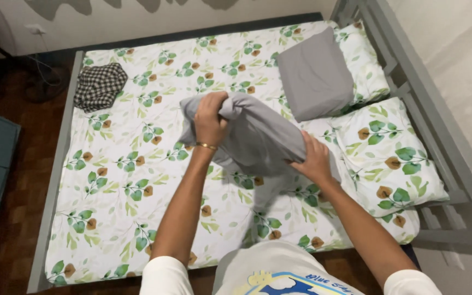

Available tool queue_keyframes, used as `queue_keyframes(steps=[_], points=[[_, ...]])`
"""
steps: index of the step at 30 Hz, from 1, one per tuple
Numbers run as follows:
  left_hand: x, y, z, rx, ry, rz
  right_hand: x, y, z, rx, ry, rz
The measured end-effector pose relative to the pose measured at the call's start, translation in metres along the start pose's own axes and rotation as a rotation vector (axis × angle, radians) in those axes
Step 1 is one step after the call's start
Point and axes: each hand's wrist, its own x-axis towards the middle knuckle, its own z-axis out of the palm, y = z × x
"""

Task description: The person folds a white pillowcase with a green leaf pattern on a bed. They then pick up a grey pillow, insert it into a grey pillowcase, and fold the pillowcase. Finally, they fold a grey pillowcase on the bed.

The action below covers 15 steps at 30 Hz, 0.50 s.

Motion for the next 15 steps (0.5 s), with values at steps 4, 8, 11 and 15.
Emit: queue_keyframes(steps=[4, 8, 11, 15], points=[[-0.007, -0.017, -0.002, -0.013, -0.019, -0.015, -0.005, 0.043, 0.026, 0.028, -0.002, -0.013], [-0.008, -0.019, -0.014, -0.015, 0.031, -0.061, 0.004, 0.052, 0.032, -0.074, 0.126, -0.051], [-0.017, -0.019, -0.022, -0.052, 0.028, -0.128, 0.012, 0.047, 0.020, -0.140, 0.189, -0.108], [-0.025, -0.011, -0.028, -0.134, 0.009, -0.220, 0.019, 0.046, 0.006, -0.220, 0.244, -0.168]])
